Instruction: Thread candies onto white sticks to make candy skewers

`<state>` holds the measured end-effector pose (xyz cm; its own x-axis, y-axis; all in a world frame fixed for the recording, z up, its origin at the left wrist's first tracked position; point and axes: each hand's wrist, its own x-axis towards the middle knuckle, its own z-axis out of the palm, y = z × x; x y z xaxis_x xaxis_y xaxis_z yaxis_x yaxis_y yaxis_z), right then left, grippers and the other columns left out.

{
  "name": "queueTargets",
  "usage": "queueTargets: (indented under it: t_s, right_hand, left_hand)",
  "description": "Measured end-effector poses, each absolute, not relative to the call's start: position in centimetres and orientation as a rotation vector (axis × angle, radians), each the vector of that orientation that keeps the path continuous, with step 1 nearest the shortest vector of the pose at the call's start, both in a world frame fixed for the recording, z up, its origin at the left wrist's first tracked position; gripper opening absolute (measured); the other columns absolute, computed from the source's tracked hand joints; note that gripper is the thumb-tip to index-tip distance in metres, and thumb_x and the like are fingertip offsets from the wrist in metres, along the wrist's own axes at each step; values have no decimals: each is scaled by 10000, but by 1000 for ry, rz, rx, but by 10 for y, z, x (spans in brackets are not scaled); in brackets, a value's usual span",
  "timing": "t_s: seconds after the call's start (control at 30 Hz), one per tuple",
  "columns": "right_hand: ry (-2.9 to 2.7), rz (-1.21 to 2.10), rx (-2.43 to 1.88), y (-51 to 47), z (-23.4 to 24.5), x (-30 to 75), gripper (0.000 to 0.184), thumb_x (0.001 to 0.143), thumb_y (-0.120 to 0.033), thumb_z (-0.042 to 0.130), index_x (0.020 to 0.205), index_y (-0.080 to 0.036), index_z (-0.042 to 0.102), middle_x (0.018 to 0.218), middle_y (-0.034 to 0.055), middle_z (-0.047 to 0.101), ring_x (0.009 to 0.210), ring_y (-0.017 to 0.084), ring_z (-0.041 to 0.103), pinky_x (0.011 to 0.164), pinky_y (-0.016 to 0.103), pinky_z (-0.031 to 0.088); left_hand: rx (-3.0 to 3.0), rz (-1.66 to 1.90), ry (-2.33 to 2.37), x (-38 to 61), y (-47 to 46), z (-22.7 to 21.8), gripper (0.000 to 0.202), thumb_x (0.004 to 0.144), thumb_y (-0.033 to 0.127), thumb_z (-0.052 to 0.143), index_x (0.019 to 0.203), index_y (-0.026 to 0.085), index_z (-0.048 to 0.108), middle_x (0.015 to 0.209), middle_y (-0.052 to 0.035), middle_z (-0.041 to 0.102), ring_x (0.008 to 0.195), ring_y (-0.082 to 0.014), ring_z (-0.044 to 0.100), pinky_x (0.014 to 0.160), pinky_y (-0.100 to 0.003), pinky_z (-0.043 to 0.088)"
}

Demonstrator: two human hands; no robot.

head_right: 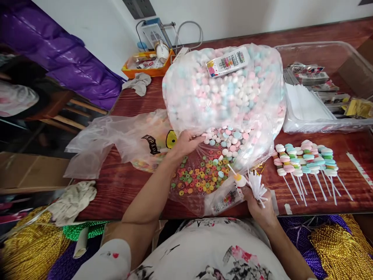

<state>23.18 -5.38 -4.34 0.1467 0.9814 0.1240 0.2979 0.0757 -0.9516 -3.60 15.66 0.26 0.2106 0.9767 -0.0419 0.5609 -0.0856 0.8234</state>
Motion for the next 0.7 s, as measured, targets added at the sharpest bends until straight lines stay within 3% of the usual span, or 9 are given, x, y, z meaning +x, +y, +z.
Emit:
queueTargets:
  t_s: [0.1, 0.3, 0.4, 0.5, 0.6, 0.7]
  right_hand:
    - [-1424, 756, -1386, -50, -41, 230, 147, 966, -332, 653, 923, -220, 738, 734, 19, 709, 623, 188, 639, 600, 300, 526]
    - [-1525, 786, -1379, -55, -28, 228, 160, 990, -276, 595, 945, -223, 740, 685, 1, 674, 580, 172, 610, 565, 286, 514]
    - [-1521, 763, -1403, -58, -27, 230, 175, 982, -279, 602, 872, -221, 725, 638, -9, 641, 531, 163, 563, 529, 282, 493]
    - [-1518, 757, -1396, -55, -26, 226, 226, 982, -317, 603, 800, -230, 705, 632, -1, 648, 556, 182, 595, 572, 299, 530]
    - [-1548, 792, -1337, -47, -20, 215, 262, 992, -339, 585, 780, -236, 699, 671, 20, 681, 596, 197, 619, 605, 313, 554]
    - [-1576, 789, -1312, -43, -15, 209, 285, 995, -329, 578, 749, -235, 685, 620, 13, 631, 542, 181, 555, 551, 301, 517]
  left_hand:
    - [1996, 468, 1376, -14, 158, 7, 216, 865, 322, 609, 734, 184, 711, 668, -6, 663, 715, -208, 626, 722, -317, 490]
    - [2571, 190, 1254, -6, 140, -3, 188, 886, 167, 537, 793, 166, 700, 1065, -143, 733, 1119, -293, 620, 1075, -456, 460]
    - [2587, 86, 1280, -36, 122, 1, 202, 888, 177, 532, 779, 170, 702, 940, -136, 727, 1008, -286, 628, 1029, -462, 483]
    - [2503, 258, 1324, -53, 123, 11, 249, 948, 250, 487, 835, 197, 703, 871, -93, 714, 920, -258, 628, 942, -421, 509]
    - [2586, 358, 1256, -39, 158, 22, 262, 973, 252, 453, 895, 178, 693, 1005, -129, 714, 1023, -284, 623, 990, -433, 486]
    - [2612, 263, 1416, -14, 213, 32, 221, 935, 147, 453, 952, 127, 672, 1166, -182, 667, 1026, -294, 631, 967, -434, 489]
